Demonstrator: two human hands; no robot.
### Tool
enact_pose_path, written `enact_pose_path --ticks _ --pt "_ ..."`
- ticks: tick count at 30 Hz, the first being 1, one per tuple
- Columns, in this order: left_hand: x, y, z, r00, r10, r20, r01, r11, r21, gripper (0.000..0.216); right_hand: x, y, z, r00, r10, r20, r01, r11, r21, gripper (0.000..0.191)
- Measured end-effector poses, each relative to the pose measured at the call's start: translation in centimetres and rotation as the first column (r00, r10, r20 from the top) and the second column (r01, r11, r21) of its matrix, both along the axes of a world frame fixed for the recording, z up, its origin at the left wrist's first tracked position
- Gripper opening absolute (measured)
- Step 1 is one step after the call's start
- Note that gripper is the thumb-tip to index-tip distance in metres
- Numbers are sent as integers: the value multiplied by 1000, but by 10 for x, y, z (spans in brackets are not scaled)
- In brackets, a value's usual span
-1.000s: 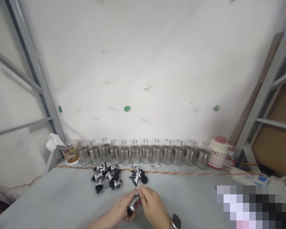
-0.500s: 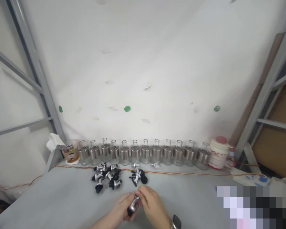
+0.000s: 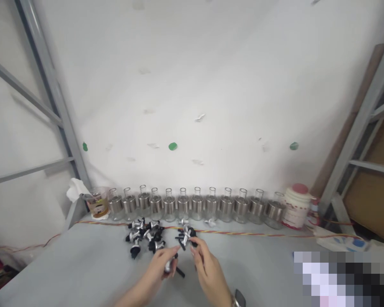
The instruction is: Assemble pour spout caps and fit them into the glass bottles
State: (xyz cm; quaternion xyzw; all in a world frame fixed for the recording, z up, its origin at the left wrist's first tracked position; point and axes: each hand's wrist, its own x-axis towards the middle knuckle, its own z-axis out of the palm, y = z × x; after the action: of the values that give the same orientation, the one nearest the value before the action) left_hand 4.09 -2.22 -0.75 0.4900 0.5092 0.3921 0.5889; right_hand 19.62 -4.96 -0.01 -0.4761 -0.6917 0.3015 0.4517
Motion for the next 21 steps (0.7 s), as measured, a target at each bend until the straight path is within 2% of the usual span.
enact_pose_path --ticks 4,6,7,8,9,10,12,13,15,18,21 --pt "-2 -5 3 994 32 -102 -20 994 110 56 -2 0 0 1000 -6 10 6 1000 19 31" --pt "-5 -8 4 978 87 -192 -40 970 239 51 -2 1 -2 1000 -13 24 12 1000 14 30" --pt "-7 -9 5 950 141 -280 -40 940 338 46 -3 2 -3 999 -19 32 18 1000 10 30" --pt "-10 -9 4 894 215 -393 -21 897 442 39 -3 3 -4 999 -27 40 27 1000 5 30" --pt "-14 -8 4 802 303 -515 20 848 530 33 -4 5 -6 998 -36 50 36 999 -2 30" --pt "-18 -6 2 676 393 -623 77 804 590 29 -4 6 -8 997 -48 63 48 999 -10 31" --pt "-27 0 -2 412 515 -752 178 764 620 27 -3 9 -12 993 -80 86 82 996 -25 32" --pt "-32 3 -5 308 545 -780 218 758 615 28 -2 11 -14 990 -97 98 100 995 -27 32" --pt "-39 9 -10 179 591 -787 282 735 616 35 0 14 -18 983 -127 133 129 992 -4 30" --pt "-42 12 -11 136 662 -737 304 680 667 39 4 22 -21 963 -155 222 138 986 88 34" --pt "-36 6 -5 197 689 -697 311 630 711 36 8 31 -22 943 -140 302 103 985 135 38"
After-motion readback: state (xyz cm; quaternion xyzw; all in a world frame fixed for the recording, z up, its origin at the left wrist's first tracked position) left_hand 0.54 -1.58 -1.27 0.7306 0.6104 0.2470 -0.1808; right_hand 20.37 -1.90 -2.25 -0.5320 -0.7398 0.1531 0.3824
